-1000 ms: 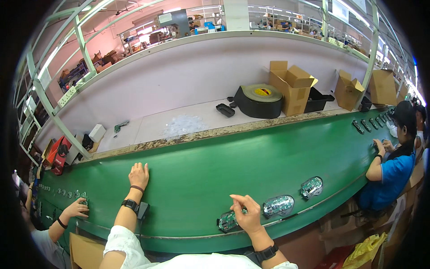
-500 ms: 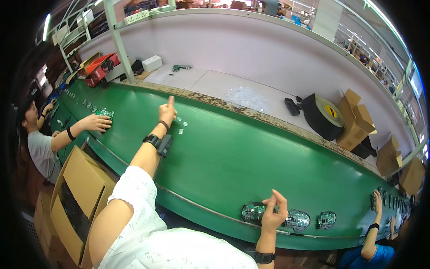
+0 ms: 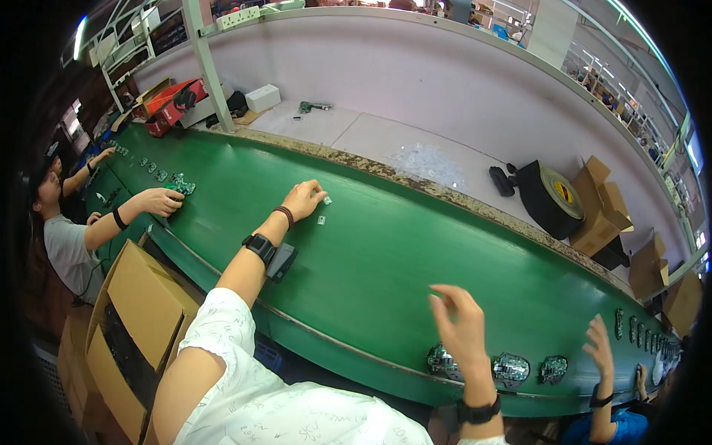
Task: Manually assemble components into plastic electronic housings on a factory assembly line.
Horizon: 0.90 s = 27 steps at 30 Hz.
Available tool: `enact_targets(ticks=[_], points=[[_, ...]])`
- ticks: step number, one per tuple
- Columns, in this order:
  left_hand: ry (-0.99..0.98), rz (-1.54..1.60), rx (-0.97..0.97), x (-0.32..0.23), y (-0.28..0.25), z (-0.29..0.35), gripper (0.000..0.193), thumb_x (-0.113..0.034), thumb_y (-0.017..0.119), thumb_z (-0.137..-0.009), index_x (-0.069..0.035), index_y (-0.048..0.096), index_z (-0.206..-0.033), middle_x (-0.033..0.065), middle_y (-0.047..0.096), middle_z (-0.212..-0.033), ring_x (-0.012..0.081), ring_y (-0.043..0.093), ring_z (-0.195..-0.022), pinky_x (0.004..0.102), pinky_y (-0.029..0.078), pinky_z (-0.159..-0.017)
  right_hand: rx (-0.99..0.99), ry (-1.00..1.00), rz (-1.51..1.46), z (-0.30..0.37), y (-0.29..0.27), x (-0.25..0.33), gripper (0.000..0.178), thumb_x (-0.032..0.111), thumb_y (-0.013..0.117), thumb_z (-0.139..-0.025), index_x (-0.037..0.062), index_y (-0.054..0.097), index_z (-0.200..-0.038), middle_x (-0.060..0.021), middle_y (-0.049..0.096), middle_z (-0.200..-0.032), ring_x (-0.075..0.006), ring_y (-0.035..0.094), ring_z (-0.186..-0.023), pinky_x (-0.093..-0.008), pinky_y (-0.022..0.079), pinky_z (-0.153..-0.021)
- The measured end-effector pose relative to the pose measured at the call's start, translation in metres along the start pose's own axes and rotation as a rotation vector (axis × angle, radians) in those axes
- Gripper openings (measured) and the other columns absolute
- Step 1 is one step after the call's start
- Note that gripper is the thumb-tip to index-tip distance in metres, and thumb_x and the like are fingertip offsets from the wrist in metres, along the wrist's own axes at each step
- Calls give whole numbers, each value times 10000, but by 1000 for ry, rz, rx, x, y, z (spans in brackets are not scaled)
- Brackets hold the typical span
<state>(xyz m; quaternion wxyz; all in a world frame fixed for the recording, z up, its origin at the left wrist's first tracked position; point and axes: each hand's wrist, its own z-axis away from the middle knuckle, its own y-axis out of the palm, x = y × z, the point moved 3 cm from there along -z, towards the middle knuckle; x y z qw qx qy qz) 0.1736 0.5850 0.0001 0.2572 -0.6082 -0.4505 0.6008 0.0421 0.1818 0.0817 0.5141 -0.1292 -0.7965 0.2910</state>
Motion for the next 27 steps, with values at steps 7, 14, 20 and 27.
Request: enact_targets(ticks=[7,14,20,27], points=[[-327,1745,168,14,-13,28,228,-248,555,-924,-37,581,-841,18,540,-636,78,434,-492,205,299,-401,340,-190,65,-163,128,10,264,224,634,-860,12,633,-1017,-168,639,-951,-313,614,-921,-403,486,-798],[14,364,-88,-26,-12,52,323,-307,706,-830,-10,606,-908,65,587,-632,159,576,-593,320,465,-555,220,232,246,-229,225,-6,290,206,727,-780,33,635,-994,-188,595,-1106,-352,590,-1035,-448,495,-857],[117,46,-53,-34,1,67,289,-284,709,-804,-57,565,-911,142,648,-755,348,632,-740,442,487,-644,44,76,164,-201,214,-19,127,179,678,-799,72,657,-864,-138,613,-1015,-328,597,-980,-441,493,-832],[292,151,-134,-49,17,59,142,-159,649,-840,-49,564,-866,125,645,-746,310,636,-696,409,486,-597,-255,186,187,-197,60,-104,96,197,666,-808,104,680,-830,-101,638,-966,-285,611,-950,-404,486,-825]])
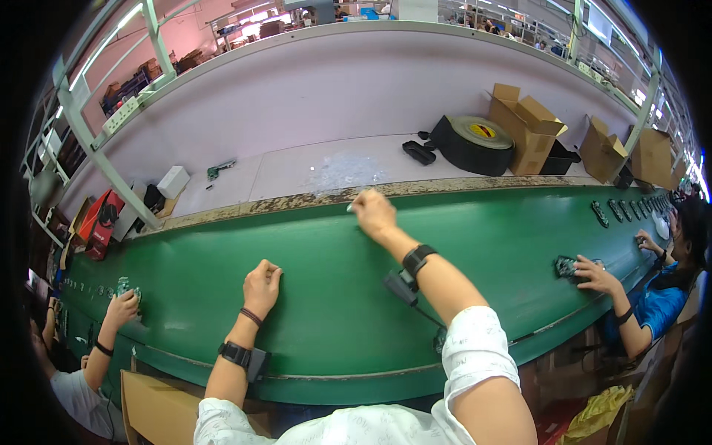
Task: Manually assemble components into plastic electronic housings on a factory assembly line.
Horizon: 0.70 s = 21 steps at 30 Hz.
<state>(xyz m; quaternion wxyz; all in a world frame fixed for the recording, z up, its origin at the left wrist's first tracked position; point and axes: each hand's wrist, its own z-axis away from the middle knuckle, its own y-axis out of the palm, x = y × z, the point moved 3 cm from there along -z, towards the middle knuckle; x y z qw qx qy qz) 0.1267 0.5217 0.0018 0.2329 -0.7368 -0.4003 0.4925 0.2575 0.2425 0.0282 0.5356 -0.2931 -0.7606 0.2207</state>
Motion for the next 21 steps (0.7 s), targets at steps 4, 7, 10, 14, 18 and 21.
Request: enact_targets(ticks=[4,7,10,14,18,21], points=[[-264,594,127,-10,7,-26,83,-92,628,-862,-18,592,-862,68,622,-681,196,564,-568,314,438,-516,-86,150,-64,-57,-39,-51,112,189,660,-803,82,691,-816,-117,648,-917,-296,617,-930,-410,483,-826],[-540,1169,232,-27,30,-54,86,-100,601,-889,-16,584,-876,78,627,-801,171,518,-577,260,411,-496,-114,161,-106,-93,-37,-87,132,181,646,-811,68,689,-865,-136,642,-945,-316,608,-939,-424,478,-832],[-824,1807,218,-39,58,-74,115,-134,562,-891,-20,562,-906,150,604,-991,178,555,-725,268,459,-560,-204,18,24,-113,-25,-103,230,128,575,-855,48,628,-1064,-154,588,-1105,-341,536,-1065,-442,449,-892],[-887,1793,123,-55,77,-105,180,-181,585,-878,-15,535,-922,144,582,-994,197,559,-766,276,476,-595,-40,96,204,-129,-7,-108,322,111,519,-886,30,541,-1197,-146,537,-1222,-322,457,-1179,-427,402,-960],[-892,1771,24,-78,100,-143,252,-216,572,-900,10,539,-1006,135,575,-991,223,580,-862,320,509,-750,-245,-23,304,-132,1,-136,343,126,522,-882,11,526,-1205,-156,531,-1233,-327,443,-1198,-431,399,-961],[-847,1641,-118,-82,113,-171,281,-228,557,-913,23,539,-1039,127,576,-981,230,576,-894,340,507,-795,-260,9,305,-132,1,-135,354,133,518,-884,-3,518,-1210,-167,529,-1240,-335,463,-1181,-431,402,-962]])
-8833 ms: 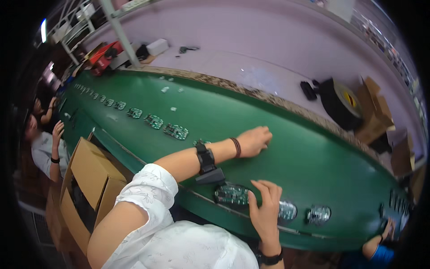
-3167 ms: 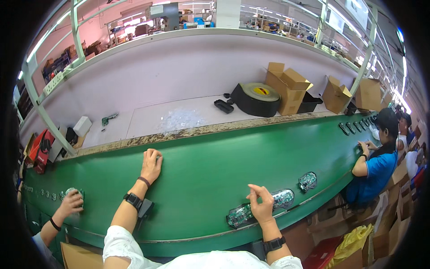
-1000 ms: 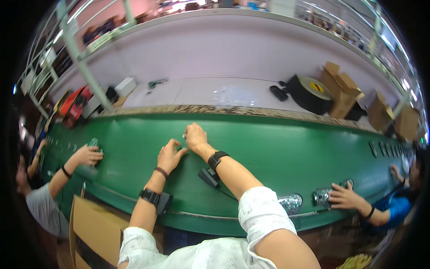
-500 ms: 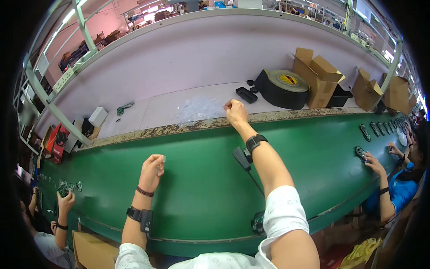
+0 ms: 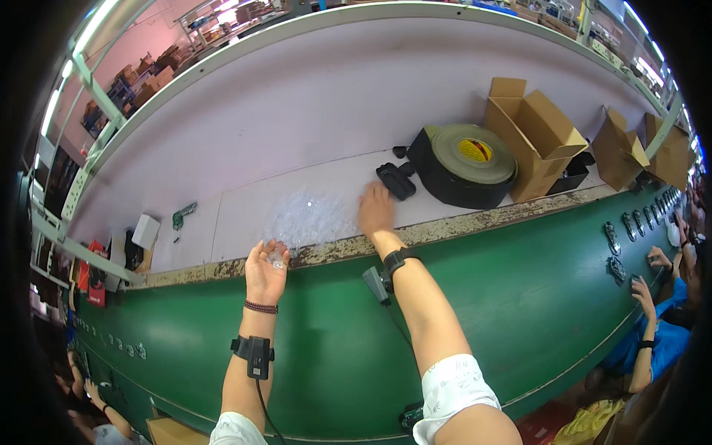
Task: Manually assemble components into plastic electronic housings on a factory assembly line.
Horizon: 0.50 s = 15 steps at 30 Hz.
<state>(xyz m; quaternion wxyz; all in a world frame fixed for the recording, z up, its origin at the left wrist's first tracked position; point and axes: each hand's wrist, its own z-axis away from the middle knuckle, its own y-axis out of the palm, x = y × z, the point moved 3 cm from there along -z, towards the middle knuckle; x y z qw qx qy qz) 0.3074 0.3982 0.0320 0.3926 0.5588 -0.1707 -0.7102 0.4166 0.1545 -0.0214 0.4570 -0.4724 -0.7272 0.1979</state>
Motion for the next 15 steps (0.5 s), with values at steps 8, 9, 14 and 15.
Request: enact_targets(ticks=[8,9,14,15], points=[[197,-389,-11,-1,46,-55,352,-243,545,-913,11,577,-1155,75,554,-1244,204,473,-1194,341,335,-1029,9,-76,-485,18,-35,15,220,132,537,-895,26,617,-1070,-172,620,-1061,-365,558,-1044,-448,418,-962],[194,-397,11,-5,44,-57,352,-243,545,-913,11,577,-1155,75,554,-1244,204,473,-1194,341,335,-1029,-11,-67,-480,14,-59,15,220,132,537,-895,26,617,-1070,-172,620,-1061,-365,558,-1044,-448,418,-962],[286,-587,36,35,56,-10,274,-219,555,-934,-31,579,-1132,100,605,-1142,186,533,-1126,364,381,-974,-287,-182,-575,23,-216,-50,170,39,580,-860,65,640,-1017,-98,600,-841,-294,575,-804,-376,475,-756],[275,-603,-12,51,63,11,224,-191,557,-936,-37,578,-1098,89,623,-1063,176,576,-1030,343,440,-882,-344,-121,-534,31,-242,-80,171,31,583,-858,67,641,-1014,-101,590,-828,-285,565,-773,-371,470,-712]])
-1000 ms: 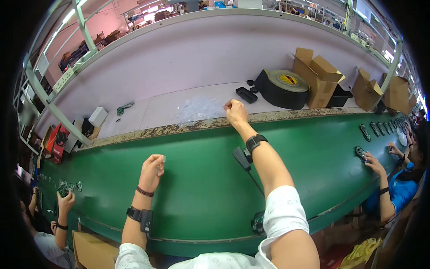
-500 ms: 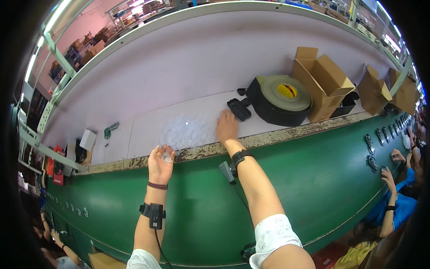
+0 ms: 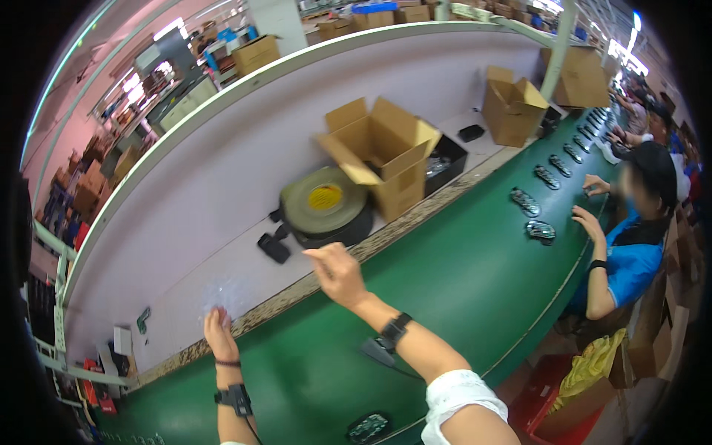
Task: Manually assemble components into plastic electronic housings on a factory assembly line.
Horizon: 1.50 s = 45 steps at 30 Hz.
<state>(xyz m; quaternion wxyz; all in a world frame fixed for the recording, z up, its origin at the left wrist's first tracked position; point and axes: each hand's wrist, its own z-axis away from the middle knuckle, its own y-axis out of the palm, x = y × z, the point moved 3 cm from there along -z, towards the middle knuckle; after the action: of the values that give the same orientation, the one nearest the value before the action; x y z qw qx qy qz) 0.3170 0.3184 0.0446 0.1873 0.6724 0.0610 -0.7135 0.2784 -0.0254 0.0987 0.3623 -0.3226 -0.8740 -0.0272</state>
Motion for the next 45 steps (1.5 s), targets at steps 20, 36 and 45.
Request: enact_targets(ticks=[20,36,45], points=[[-525,-495,357,82,112,228,224,-206,608,-907,-54,612,-1071,15,639,-936,112,583,-863,241,446,-767,-49,1311,134,-82,-203,-254,1010,486,725,-754,-46,199,-1433,-261,281,-1452,-397,431,-1250,-438,618,-677],[228,-680,93,17,213,97,401,-225,627,-889,17,488,-1177,179,546,-1130,269,546,-1023,371,450,-883,-338,612,209,0,-168,-175,355,106,618,-876,-11,509,-1192,-196,506,-1169,-303,518,-993,-385,405,-918],[614,-992,271,14,233,124,588,-248,586,-896,-41,345,-1392,183,361,-1403,369,328,-1297,451,258,-1083,490,139,110,-91,-29,-66,329,110,514,-926,-13,495,-1231,-210,539,-1207,-385,528,-1096,-433,438,-908]])
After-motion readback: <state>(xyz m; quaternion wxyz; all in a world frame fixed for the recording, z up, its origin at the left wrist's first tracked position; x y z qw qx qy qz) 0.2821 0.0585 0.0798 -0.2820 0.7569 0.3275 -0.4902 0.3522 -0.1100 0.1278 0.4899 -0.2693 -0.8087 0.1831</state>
